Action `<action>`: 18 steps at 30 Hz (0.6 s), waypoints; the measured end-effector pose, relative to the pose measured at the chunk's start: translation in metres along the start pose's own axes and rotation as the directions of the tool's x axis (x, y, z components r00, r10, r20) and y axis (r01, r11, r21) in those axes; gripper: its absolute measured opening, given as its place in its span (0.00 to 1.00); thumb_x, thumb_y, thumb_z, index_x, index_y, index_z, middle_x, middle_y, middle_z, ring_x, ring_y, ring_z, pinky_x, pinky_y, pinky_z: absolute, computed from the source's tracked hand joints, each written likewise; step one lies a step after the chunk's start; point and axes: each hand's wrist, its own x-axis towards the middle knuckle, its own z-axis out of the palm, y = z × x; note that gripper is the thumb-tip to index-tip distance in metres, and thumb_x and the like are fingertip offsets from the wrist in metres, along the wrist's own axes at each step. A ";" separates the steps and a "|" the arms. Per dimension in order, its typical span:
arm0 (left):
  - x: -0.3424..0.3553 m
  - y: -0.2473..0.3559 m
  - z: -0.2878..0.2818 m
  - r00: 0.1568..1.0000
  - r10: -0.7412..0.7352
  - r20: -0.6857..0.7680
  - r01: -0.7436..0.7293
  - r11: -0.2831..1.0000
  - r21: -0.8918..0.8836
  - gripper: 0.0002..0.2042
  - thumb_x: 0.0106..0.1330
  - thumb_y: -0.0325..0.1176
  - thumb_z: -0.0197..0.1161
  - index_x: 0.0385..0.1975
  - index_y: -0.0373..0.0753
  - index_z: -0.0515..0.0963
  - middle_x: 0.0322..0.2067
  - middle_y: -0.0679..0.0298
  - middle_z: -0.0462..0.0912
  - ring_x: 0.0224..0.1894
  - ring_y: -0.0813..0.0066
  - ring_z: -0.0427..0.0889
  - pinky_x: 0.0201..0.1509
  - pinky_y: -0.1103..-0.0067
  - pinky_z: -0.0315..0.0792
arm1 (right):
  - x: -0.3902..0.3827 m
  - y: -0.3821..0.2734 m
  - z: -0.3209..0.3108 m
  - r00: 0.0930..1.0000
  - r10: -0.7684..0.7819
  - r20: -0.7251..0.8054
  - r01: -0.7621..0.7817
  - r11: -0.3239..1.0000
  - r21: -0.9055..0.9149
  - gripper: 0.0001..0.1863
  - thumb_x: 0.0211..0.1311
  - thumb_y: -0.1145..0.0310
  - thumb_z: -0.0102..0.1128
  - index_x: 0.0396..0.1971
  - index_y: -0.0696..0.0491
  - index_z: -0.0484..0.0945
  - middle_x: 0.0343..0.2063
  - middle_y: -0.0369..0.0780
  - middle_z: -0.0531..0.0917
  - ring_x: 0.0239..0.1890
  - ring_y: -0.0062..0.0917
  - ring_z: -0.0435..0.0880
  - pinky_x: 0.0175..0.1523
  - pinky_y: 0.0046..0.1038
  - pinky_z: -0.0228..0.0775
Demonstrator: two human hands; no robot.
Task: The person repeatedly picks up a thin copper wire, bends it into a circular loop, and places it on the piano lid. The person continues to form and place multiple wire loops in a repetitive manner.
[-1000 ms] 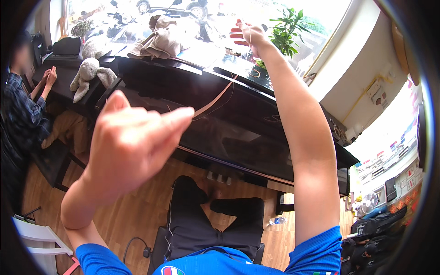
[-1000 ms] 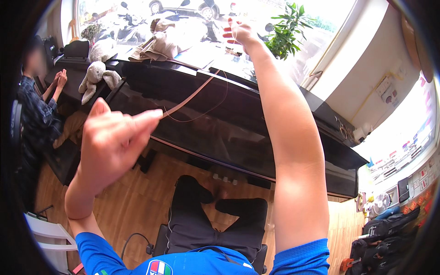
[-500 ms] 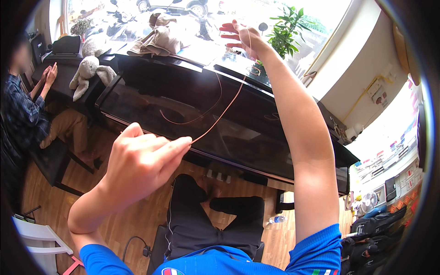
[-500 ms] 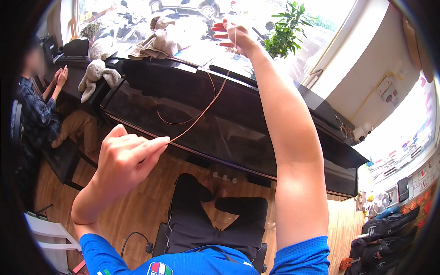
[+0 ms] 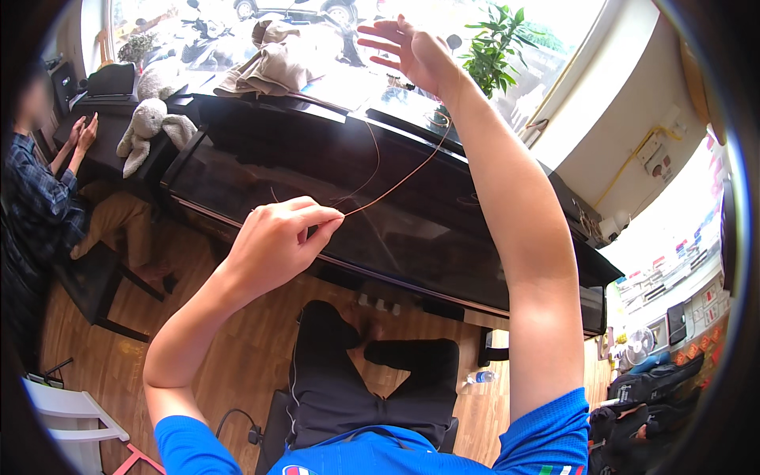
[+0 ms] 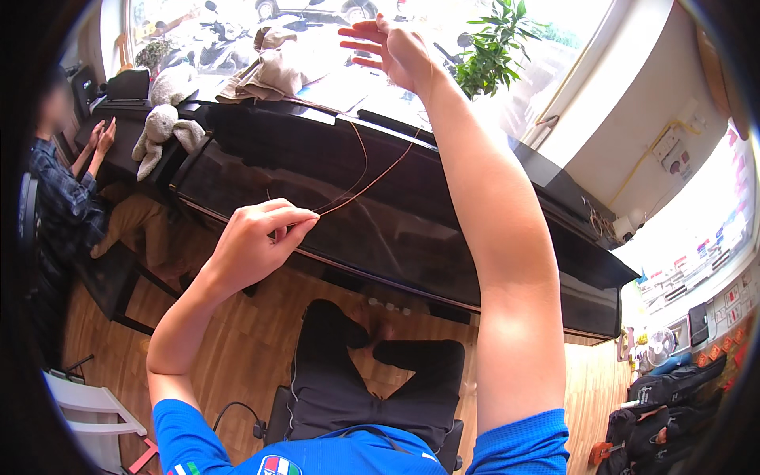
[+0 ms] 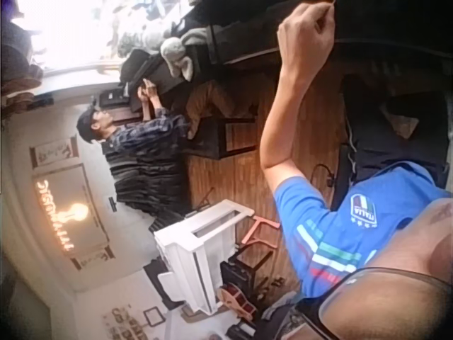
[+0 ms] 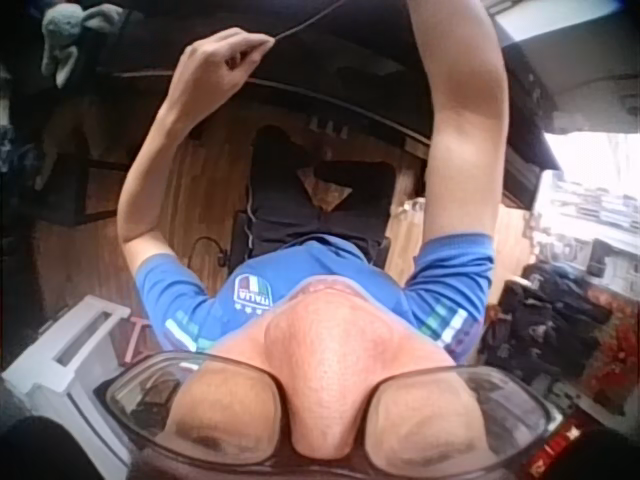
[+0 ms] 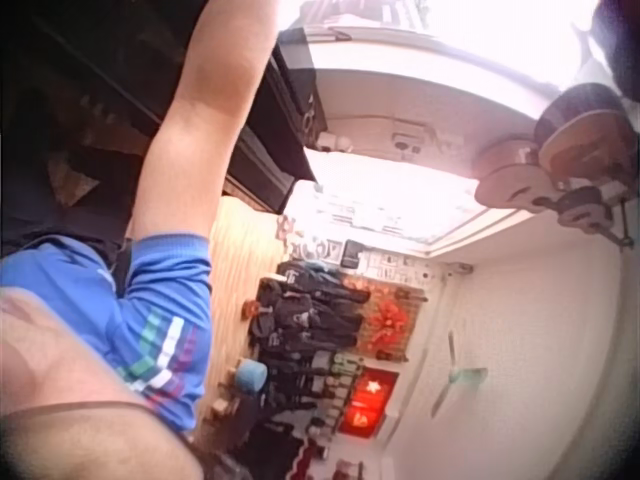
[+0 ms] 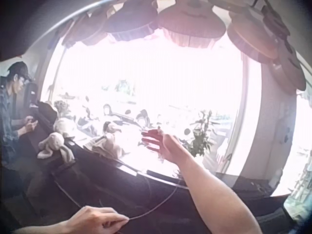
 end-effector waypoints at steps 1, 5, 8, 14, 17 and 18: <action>0.000 -0.001 0.003 1.000 0.002 0.000 -0.002 1.000 0.000 0.06 0.65 0.27 0.67 0.39 0.37 0.87 0.27 0.62 0.85 0.21 0.75 0.79 0.28 0.80 0.74 | 0.001 -0.006 0.001 1.000 -0.012 -0.004 0.012 0.999 0.035 0.27 0.83 0.55 0.28 0.60 0.60 0.70 0.63 0.51 0.75 0.66 0.41 0.74 0.69 0.39 0.67; -0.003 -0.002 0.013 1.000 -0.015 0.008 0.015 0.999 -0.037 0.07 0.66 0.27 0.66 0.41 0.38 0.87 0.29 0.62 0.87 0.22 0.73 0.80 0.30 0.79 0.73 | 0.008 -0.039 -0.025 0.994 -0.023 0.109 0.004 0.984 0.177 0.33 0.78 0.50 0.47 0.68 0.62 0.59 0.68 0.48 0.68 0.70 0.38 0.68 0.74 0.42 0.59; -0.018 0.004 0.003 0.999 -0.046 -0.003 0.046 0.998 0.039 0.07 0.65 0.27 0.67 0.41 0.39 0.87 0.30 0.64 0.88 0.27 0.72 0.82 0.38 0.77 0.73 | -0.021 -0.095 -0.003 0.980 -0.193 0.055 0.193 0.981 0.006 0.30 0.77 0.53 0.52 0.65 0.63 0.65 0.65 0.49 0.70 0.67 0.37 0.71 0.70 0.39 0.65; -0.045 0.042 0.005 0.999 0.040 -0.009 -0.040 0.999 -0.034 0.07 0.61 0.26 0.69 0.38 0.40 0.86 0.32 0.69 0.88 0.37 0.71 0.82 0.47 0.75 0.69 | -0.141 -0.182 -0.032 0.893 -0.437 -0.104 0.393 0.872 -0.291 0.19 0.73 0.62 0.59 0.56 0.57 0.76 0.54 0.46 0.81 0.53 0.35 0.83 0.55 0.35 0.76; -0.064 0.062 0.007 0.994 0.044 0.100 -0.030 0.990 -0.137 0.07 0.59 0.24 0.71 0.37 0.39 0.87 0.34 0.64 0.86 0.37 0.67 0.81 0.42 0.73 0.74 | -0.207 -0.188 -0.056 0.863 -0.478 -0.161 0.304 0.748 -0.589 0.20 0.78 0.57 0.48 0.52 0.57 0.79 0.53 0.49 0.82 0.54 0.35 0.84 0.55 0.32 0.76; -0.069 0.067 0.010 0.991 0.032 0.132 -0.009 0.985 -0.173 0.08 0.59 0.24 0.71 0.39 0.39 0.87 0.34 0.63 0.86 0.38 0.66 0.82 0.40 0.74 0.76 | -0.230 -0.184 -0.069 0.854 -0.497 -0.152 0.247 0.645 -0.723 0.23 0.80 0.53 0.42 0.52 0.57 0.79 0.56 0.50 0.81 0.56 0.37 0.83 0.58 0.33 0.74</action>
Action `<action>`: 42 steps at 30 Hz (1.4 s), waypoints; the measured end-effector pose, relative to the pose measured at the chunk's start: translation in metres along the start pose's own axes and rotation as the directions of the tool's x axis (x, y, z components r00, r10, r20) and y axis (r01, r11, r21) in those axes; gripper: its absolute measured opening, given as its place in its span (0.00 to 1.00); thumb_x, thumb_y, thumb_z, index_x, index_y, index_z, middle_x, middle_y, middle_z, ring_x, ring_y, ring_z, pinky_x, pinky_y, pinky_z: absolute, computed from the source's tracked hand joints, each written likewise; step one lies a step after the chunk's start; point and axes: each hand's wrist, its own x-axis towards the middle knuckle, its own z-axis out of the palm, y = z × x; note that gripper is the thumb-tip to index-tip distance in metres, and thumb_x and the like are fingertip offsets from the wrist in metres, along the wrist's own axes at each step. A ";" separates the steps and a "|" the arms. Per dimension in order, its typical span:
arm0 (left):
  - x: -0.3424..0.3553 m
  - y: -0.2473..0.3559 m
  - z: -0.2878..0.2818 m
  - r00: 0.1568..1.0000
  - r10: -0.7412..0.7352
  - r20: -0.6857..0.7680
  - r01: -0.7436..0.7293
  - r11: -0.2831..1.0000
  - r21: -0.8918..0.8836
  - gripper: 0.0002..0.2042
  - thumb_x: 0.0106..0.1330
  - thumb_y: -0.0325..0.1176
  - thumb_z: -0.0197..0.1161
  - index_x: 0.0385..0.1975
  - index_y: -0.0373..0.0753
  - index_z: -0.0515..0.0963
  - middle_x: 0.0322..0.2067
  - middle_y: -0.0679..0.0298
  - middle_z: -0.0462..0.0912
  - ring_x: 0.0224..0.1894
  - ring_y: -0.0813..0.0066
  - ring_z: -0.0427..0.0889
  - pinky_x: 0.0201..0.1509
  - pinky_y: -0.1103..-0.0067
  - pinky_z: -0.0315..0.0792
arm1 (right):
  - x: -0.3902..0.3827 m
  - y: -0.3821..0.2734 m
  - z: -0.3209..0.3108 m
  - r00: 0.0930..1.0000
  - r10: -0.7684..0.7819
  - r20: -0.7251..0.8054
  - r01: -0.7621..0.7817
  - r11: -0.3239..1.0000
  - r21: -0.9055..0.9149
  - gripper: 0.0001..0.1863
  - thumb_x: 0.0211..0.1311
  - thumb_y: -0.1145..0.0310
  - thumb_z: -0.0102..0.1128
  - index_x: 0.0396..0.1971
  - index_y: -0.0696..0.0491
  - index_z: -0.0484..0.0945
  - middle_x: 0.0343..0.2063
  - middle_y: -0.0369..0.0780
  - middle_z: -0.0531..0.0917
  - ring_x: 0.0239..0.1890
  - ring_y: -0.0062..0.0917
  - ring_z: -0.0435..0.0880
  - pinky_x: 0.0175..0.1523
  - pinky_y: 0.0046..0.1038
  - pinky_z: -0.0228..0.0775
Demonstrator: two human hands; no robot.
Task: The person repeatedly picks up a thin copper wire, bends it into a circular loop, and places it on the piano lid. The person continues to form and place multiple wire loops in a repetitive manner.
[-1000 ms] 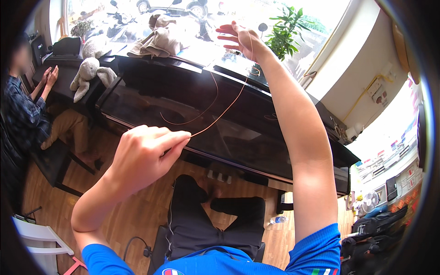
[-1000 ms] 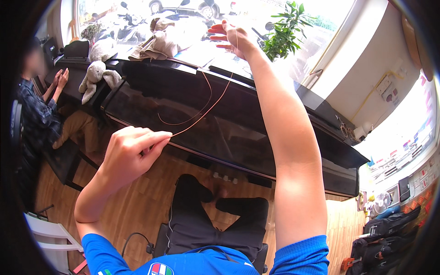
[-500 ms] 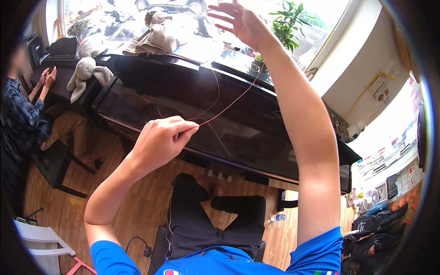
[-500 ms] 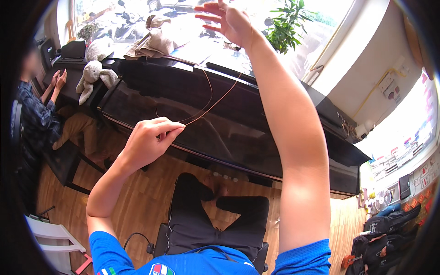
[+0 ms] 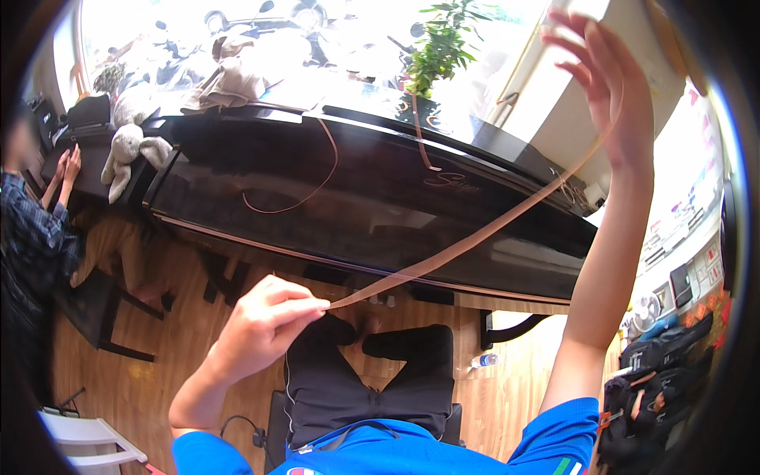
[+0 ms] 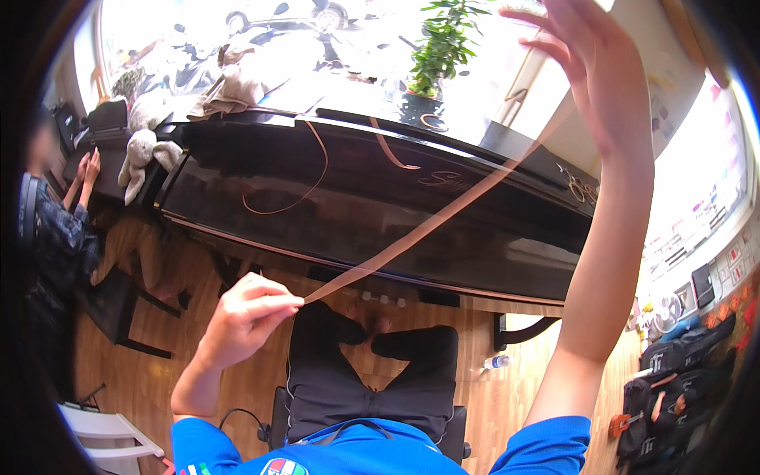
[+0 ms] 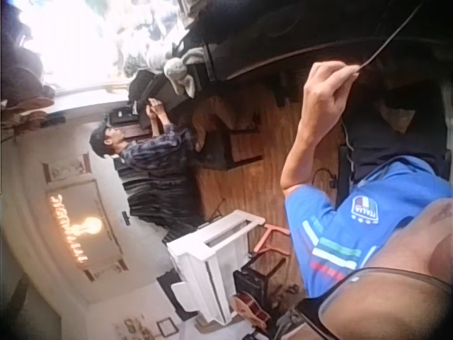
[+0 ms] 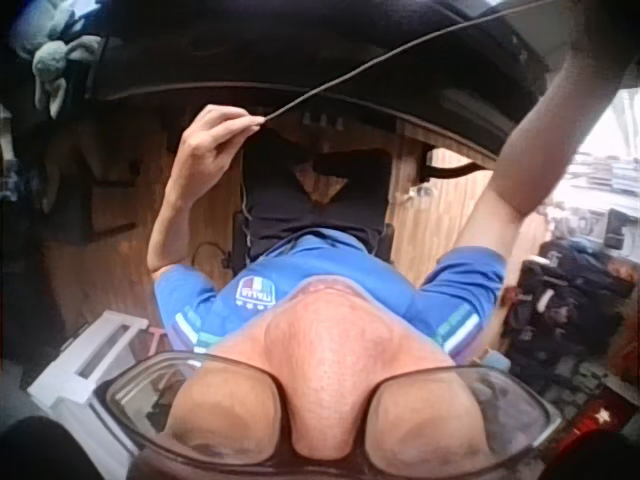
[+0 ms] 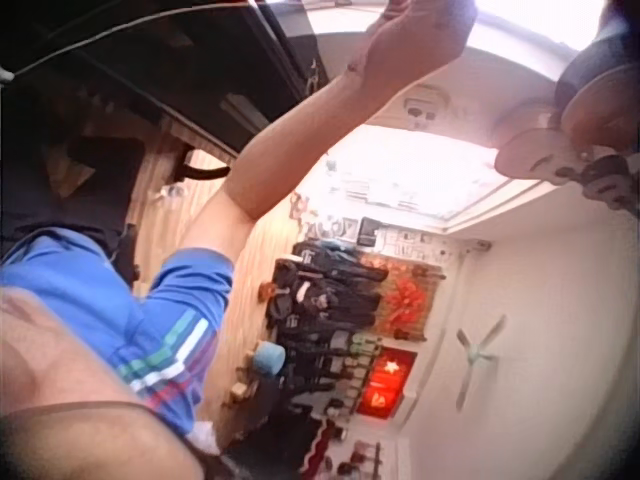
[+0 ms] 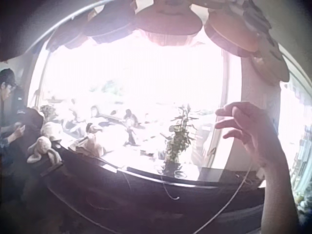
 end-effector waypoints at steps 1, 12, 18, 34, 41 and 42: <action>-0.005 0.001 0.006 0.999 -0.018 0.031 0.019 0.999 -0.050 0.09 0.59 0.24 0.71 0.40 0.39 0.87 0.34 0.63 0.86 0.38 0.66 0.83 0.39 0.75 0.77 | -0.022 -0.002 -0.012 0.996 0.092 0.017 -0.093 0.996 0.017 0.20 0.78 0.56 0.47 0.50 0.56 0.81 0.51 0.47 0.84 0.51 0.33 0.86 0.56 0.31 0.75; 0.001 0.008 0.023 0.837 0.258 0.482 0.328 0.467 -0.821 0.20 0.69 0.19 0.62 0.61 0.32 0.75 0.35 0.51 0.89 0.31 0.67 0.91 0.35 0.80 0.83 | -0.271 0.050 0.008 0.577 0.738 0.349 -0.788 0.616 -0.001 0.10 0.65 0.67 0.69 0.38 0.59 0.87 0.31 0.37 0.88 0.35 0.17 0.84 0.43 0.22 0.76; 0.039 0.020 0.036 0.659 0.607 0.444 0.397 0.221 -0.891 0.10 0.65 0.15 0.63 0.45 0.23 0.83 0.34 0.44 0.88 0.31 0.55 0.90 0.38 0.74 0.85 | -0.307 0.049 0.052 0.318 0.453 0.833 -0.708 0.697 -0.109 0.17 0.66 0.56 0.67 0.41 0.56 0.87 0.34 0.39 0.89 0.39 0.25 0.87 0.48 0.27 0.78; 0.069 0.033 0.144 0.809 -0.383 0.446 0.492 0.026 -0.870 0.18 0.75 0.32 0.58 0.62 0.35 0.74 0.51 0.56 0.84 0.57 0.62 0.82 0.59 0.71 0.76 | -0.306 0.008 0.066 0.709 0.622 0.333 -0.706 0.630 0.325 0.13 0.72 0.65 0.61 0.43 0.59 0.86 0.37 0.38 0.89 0.40 0.18 0.86 0.47 0.22 0.77; 0.080 0.042 0.178 0.939 -0.266 0.217 0.334 0.557 -0.760 0.12 0.72 0.30 0.63 0.50 0.33 0.83 0.46 0.60 0.87 0.50 0.74 0.85 0.57 0.77 0.77 | -0.299 0.026 0.073 0.556 0.579 0.596 -0.818 0.255 0.515 0.17 0.75 0.59 0.57 0.48 0.60 0.81 0.32 0.40 0.88 0.35 0.20 0.87 0.44 0.24 0.80; 0.083 0.041 0.180 0.955 -0.254 0.155 0.284 0.631 -0.722 0.11 0.72 0.29 0.64 0.49 0.34 0.84 0.45 0.60 0.88 0.48 0.74 0.85 0.56 0.78 0.78 | -0.295 0.024 0.071 0.533 0.589 0.608 -0.825 0.204 0.526 0.16 0.75 0.61 0.57 0.47 0.60 0.81 0.27 0.36 0.85 0.27 0.16 0.82 0.35 0.18 0.76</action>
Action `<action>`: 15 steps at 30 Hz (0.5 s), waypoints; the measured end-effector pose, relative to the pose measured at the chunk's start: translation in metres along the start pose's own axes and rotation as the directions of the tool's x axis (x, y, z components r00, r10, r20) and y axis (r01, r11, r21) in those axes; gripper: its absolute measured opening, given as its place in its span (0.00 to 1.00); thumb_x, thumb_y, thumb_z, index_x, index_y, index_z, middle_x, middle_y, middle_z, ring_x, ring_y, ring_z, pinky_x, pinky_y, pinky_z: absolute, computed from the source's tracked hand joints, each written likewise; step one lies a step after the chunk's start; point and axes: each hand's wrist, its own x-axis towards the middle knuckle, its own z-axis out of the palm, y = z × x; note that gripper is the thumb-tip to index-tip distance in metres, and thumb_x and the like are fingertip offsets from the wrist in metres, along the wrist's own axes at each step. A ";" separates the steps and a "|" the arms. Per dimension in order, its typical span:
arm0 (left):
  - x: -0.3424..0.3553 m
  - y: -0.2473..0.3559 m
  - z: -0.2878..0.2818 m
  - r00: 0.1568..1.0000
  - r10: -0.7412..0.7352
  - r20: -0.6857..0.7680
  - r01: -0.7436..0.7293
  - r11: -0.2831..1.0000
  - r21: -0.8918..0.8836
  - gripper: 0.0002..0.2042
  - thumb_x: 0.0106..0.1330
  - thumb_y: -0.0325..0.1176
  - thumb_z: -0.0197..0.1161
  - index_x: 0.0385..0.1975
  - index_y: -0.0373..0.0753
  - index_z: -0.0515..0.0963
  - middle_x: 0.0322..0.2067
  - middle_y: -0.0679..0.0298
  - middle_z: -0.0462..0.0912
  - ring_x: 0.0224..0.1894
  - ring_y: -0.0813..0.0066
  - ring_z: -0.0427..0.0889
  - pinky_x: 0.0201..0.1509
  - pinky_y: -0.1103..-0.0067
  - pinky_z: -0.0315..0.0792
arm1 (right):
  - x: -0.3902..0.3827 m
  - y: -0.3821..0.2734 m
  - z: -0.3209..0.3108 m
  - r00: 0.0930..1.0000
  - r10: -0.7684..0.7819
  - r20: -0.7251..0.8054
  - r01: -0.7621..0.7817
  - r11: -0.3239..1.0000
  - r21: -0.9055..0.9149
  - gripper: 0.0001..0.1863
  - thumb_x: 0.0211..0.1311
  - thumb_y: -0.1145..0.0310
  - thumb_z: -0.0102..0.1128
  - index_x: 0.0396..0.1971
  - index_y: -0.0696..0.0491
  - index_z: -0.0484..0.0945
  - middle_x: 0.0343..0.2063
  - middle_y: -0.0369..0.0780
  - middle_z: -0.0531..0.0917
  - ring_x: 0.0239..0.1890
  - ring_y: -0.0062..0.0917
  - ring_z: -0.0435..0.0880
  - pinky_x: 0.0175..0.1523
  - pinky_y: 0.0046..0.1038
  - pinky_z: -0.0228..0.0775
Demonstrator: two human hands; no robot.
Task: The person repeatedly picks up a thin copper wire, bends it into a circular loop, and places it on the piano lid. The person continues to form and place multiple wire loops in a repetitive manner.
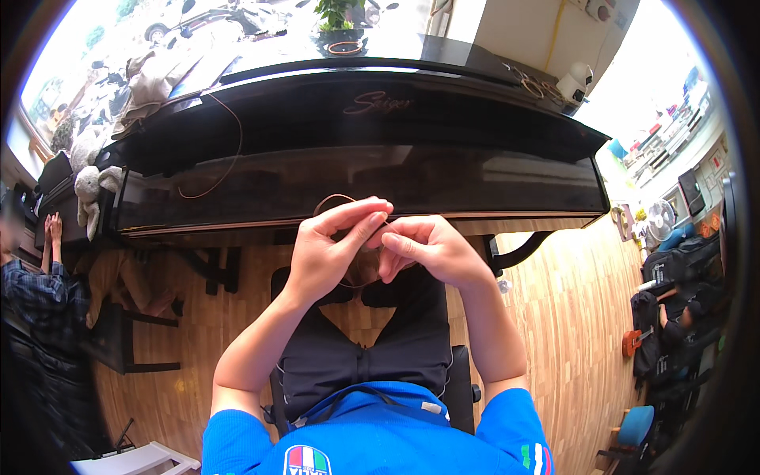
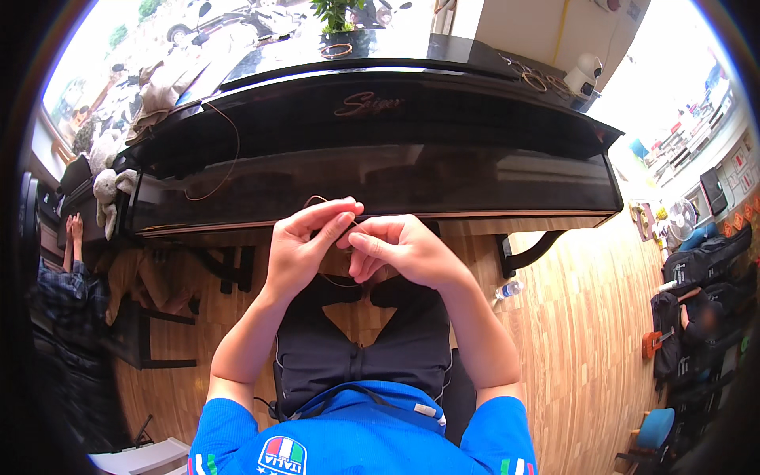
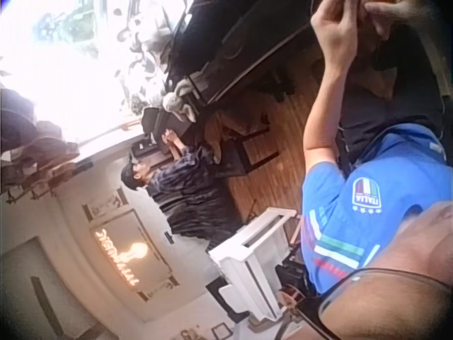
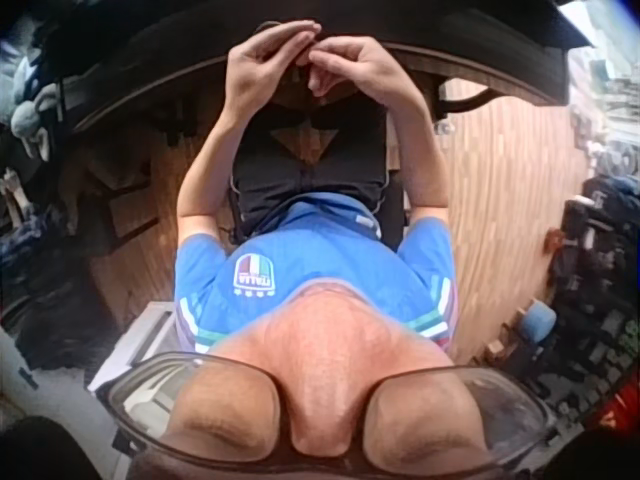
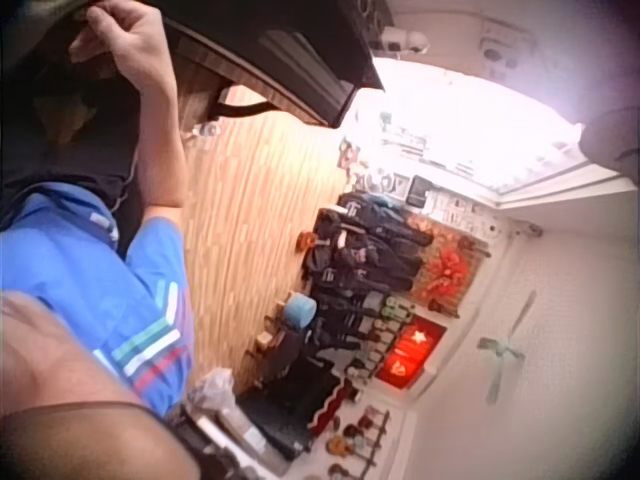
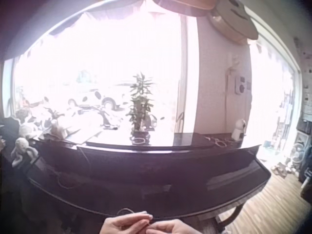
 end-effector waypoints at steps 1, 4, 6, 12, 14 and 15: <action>0.003 -0.003 -0.003 0.994 0.107 -0.009 -0.104 0.983 0.152 0.11 0.71 0.28 0.64 0.50 0.35 0.84 0.46 0.60 0.88 0.50 0.75 0.85 0.56 0.78 0.77 | 0.000 -0.001 -0.005 0.998 0.045 0.037 -0.046 0.999 0.020 0.17 0.76 0.61 0.56 0.48 0.60 0.81 0.23 0.33 0.80 0.23 0.13 0.76 0.31 0.17 0.68; 0.009 0.003 -0.011 0.950 0.302 0.083 -0.296 0.779 0.553 0.11 0.67 0.27 0.66 0.48 0.37 0.85 0.47 0.59 0.88 0.51 0.69 0.86 0.57 0.75 0.77 | 0.000 0.008 -0.020 0.995 0.059 0.080 -0.067 0.993 0.101 0.18 0.78 0.59 0.51 0.47 0.60 0.80 0.18 0.27 0.68 0.18 0.09 0.60 0.24 0.17 0.51; 0.009 -0.001 -0.017 0.951 0.291 0.103 -0.290 0.729 0.620 0.10 0.65 0.27 0.68 0.45 0.39 0.86 0.44 0.61 0.88 0.49 0.67 0.86 0.56 0.73 0.77 | 0.001 0.014 -0.023 0.997 0.021 0.076 -0.036 0.979 0.199 0.18 0.79 0.58 0.49 0.45 0.59 0.80 0.16 0.25 0.63 0.17 0.09 0.54 0.23 0.18 0.45; 0.016 0.003 -0.026 0.908 0.310 0.281 -0.405 0.481 0.778 0.07 0.58 0.28 0.72 0.36 0.43 0.89 0.34 0.67 0.86 0.46 0.66 0.82 0.48 0.74 0.78 | 0.005 0.019 -0.025 0.994 0.023 0.105 -0.013 0.995 -0.100 0.17 0.80 0.58 0.47 0.42 0.55 0.79 0.20 0.26 0.68 0.22 0.10 0.62 0.29 0.18 0.54; 0.023 0.006 -0.026 0.859 0.400 0.321 -0.502 0.535 0.680 0.07 0.58 0.27 0.72 0.36 0.43 0.89 0.35 0.67 0.86 0.50 0.65 0.81 0.47 0.75 0.78 | 0.005 0.014 -0.024 0.988 0.056 0.147 -0.027 0.981 -0.193 0.15 0.78 0.63 0.49 0.51 0.55 0.79 0.22 0.27 0.68 0.24 0.11 0.63 0.31 0.18 0.56; 0.027 0.004 -0.029 0.851 0.387 0.354 -0.523 0.578 0.626 0.07 0.59 0.26 0.71 0.37 0.40 0.88 0.34 0.64 0.86 0.45 0.64 0.84 0.45 0.76 0.79 | 0.007 0.014 -0.024 0.982 0.084 0.171 -0.072 0.995 -0.075 0.14 0.78 0.64 0.49 0.52 0.56 0.78 0.21 0.26 0.66 0.23 0.11 0.61 0.30 0.18 0.54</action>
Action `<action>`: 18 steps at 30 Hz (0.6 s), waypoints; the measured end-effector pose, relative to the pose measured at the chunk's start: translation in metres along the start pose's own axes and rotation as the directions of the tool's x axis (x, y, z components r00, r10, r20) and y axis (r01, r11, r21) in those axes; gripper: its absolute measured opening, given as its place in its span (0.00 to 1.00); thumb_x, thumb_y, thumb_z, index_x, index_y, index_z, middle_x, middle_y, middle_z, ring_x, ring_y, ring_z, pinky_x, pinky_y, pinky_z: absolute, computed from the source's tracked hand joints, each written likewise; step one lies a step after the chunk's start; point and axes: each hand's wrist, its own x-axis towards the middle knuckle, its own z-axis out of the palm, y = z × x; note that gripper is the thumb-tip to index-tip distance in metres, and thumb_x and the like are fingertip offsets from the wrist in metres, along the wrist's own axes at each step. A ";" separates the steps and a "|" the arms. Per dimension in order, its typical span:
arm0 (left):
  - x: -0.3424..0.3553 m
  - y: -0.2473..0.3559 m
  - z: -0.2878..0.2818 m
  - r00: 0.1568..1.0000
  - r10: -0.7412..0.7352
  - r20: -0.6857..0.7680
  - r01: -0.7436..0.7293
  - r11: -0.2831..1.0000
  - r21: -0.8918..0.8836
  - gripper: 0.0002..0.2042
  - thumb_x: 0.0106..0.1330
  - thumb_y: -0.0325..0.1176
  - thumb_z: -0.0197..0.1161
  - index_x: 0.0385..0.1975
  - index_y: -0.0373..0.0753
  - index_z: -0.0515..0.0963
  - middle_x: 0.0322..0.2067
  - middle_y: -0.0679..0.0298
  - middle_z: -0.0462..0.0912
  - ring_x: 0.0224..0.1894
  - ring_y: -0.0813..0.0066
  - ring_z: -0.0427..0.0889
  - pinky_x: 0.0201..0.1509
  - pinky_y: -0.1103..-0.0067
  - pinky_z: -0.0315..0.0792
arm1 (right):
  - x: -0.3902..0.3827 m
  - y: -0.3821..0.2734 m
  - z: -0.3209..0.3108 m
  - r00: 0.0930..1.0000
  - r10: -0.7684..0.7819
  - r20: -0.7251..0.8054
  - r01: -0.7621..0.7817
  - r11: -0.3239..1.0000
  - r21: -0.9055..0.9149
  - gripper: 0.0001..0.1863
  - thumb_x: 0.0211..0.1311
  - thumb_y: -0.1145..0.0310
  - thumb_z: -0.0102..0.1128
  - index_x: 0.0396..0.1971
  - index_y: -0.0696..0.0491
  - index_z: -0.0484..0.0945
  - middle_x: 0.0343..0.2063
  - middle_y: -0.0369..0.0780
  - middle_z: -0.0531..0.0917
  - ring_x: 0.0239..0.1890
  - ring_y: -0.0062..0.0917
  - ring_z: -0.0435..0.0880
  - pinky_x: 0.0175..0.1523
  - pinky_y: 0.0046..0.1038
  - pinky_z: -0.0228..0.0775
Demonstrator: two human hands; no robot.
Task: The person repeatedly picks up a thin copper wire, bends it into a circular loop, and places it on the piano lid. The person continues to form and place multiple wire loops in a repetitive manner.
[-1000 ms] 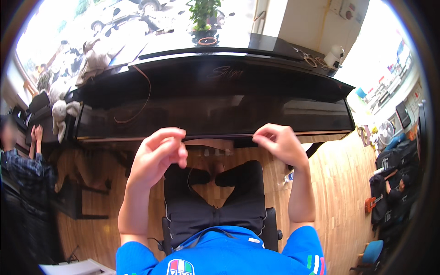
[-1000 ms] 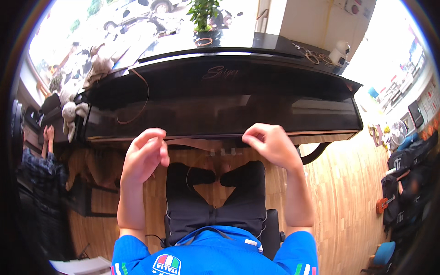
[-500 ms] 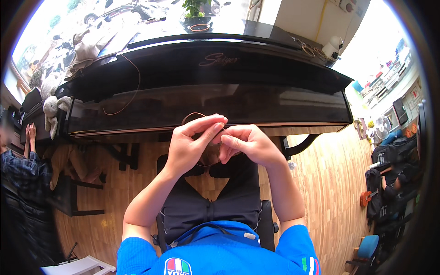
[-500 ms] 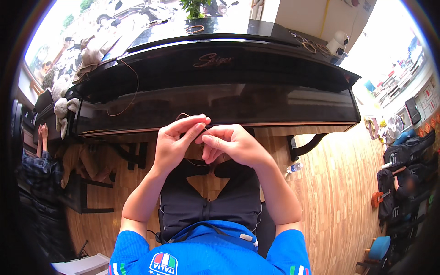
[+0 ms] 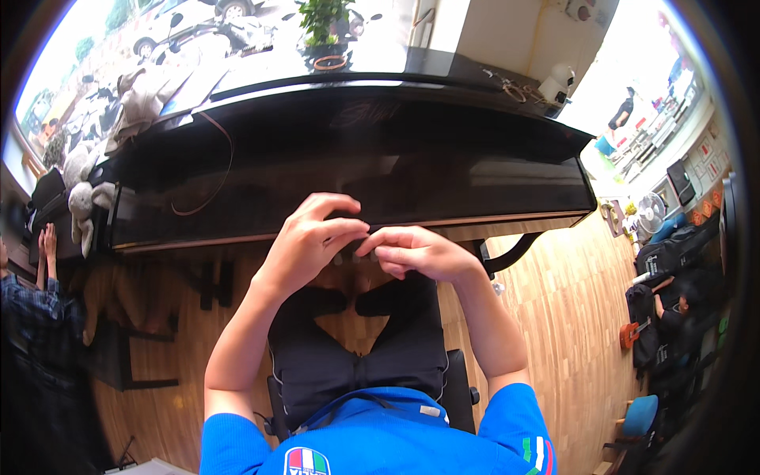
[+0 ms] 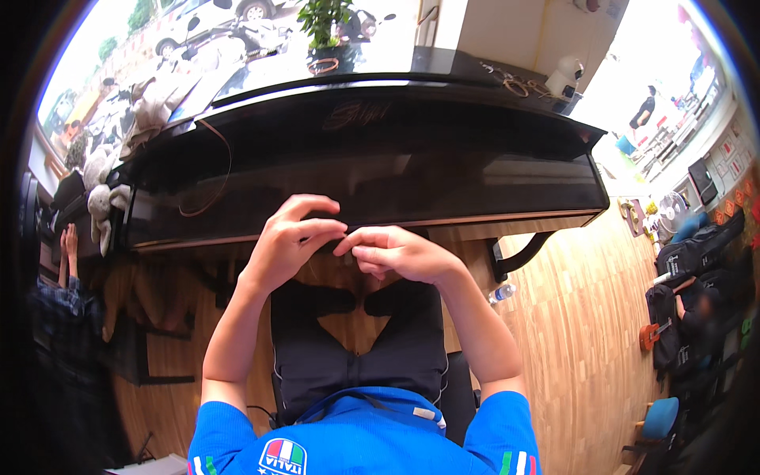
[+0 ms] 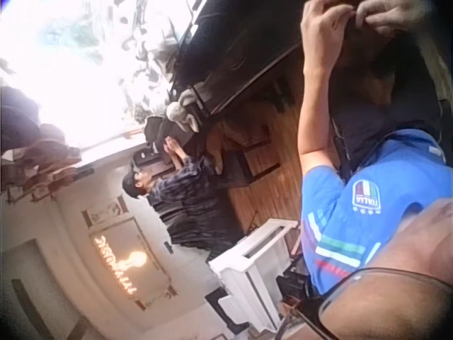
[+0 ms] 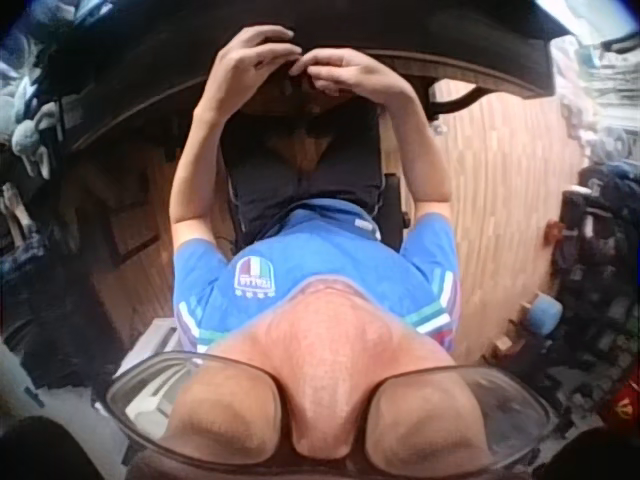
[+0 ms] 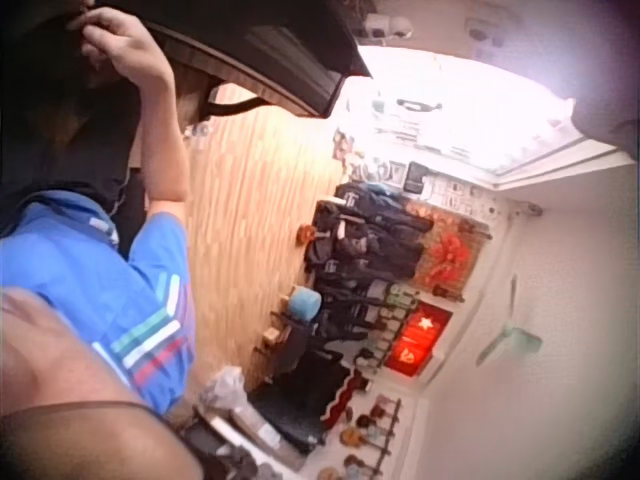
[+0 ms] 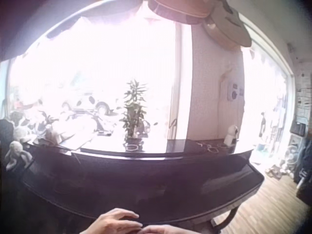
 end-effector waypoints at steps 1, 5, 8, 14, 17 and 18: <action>0.001 -0.003 -0.001 0.997 -0.056 0.059 0.061 0.994 -0.092 0.07 0.60 0.25 0.70 0.37 0.39 0.88 0.34 0.63 0.86 0.42 0.65 0.85 0.44 0.77 0.80 | 0.001 0.002 -0.003 0.999 0.022 0.029 -0.025 0.992 0.124 0.14 0.78 0.66 0.49 0.53 0.56 0.77 0.21 0.26 0.65 0.22 0.11 0.59 0.28 0.18 0.52; -0.001 -0.021 0.013 0.972 -0.198 0.124 0.232 0.874 -0.427 0.08 0.66 0.25 0.67 0.43 0.36 0.87 0.30 0.63 0.86 0.29 0.76 0.84 0.37 0.81 0.80 | 0.009 0.012 -0.017 0.959 -0.260 0.114 0.163 0.835 0.526 0.17 0.80 0.59 0.44 0.43 0.56 0.77 0.17 0.25 0.59 0.18 0.11 0.54 0.23 0.18 0.46; -0.005 -0.023 0.026 0.884 -0.445 0.142 0.445 0.710 -0.546 0.09 0.70 0.26 0.64 0.46 0.37 0.86 0.27 0.66 0.85 0.27 0.86 0.80 0.30 0.86 0.76 | 0.011 0.004 -0.016 0.925 -0.335 -0.178 0.348 0.562 0.751 0.19 0.82 0.56 0.41 0.34 0.53 0.75 0.18 0.26 0.58 0.19 0.10 0.55 0.22 0.16 0.48; -0.007 -0.014 0.044 0.936 -0.325 0.137 0.352 0.885 -0.305 0.09 0.70 0.28 0.64 0.47 0.38 0.85 0.27 0.62 0.85 0.26 0.81 0.81 0.30 0.81 0.73 | 0.031 -0.010 -0.001 0.602 -0.450 -0.660 0.734 0.637 0.235 0.17 0.78 0.60 0.51 0.45 0.59 0.80 0.22 0.30 0.69 0.22 0.12 0.67 0.28 0.18 0.66; -0.002 0.001 0.040 0.957 -0.237 0.165 0.275 0.923 -0.271 0.08 0.69 0.27 0.64 0.45 0.35 0.85 0.27 0.60 0.85 0.27 0.75 0.83 0.32 0.79 0.75 | 0.035 -0.008 0.009 0.472 -0.712 -0.520 0.495 0.702 -0.512 0.12 0.76 0.68 0.53 0.44 0.62 0.81 0.35 0.40 0.85 0.38 0.24 0.86 0.46 0.28 0.80; 0.000 0.003 0.038 0.968 -0.195 0.161 0.233 0.935 -0.269 0.08 0.69 0.26 0.64 0.44 0.35 0.85 0.27 0.59 0.85 0.27 0.74 0.84 0.33 0.79 0.75 | 0.038 -0.006 0.006 0.490 -0.782 -0.385 0.456 0.606 -0.651 0.09 0.74 0.72 0.54 0.43 0.62 0.80 0.35 0.41 0.86 0.39 0.27 0.87 0.47 0.29 0.80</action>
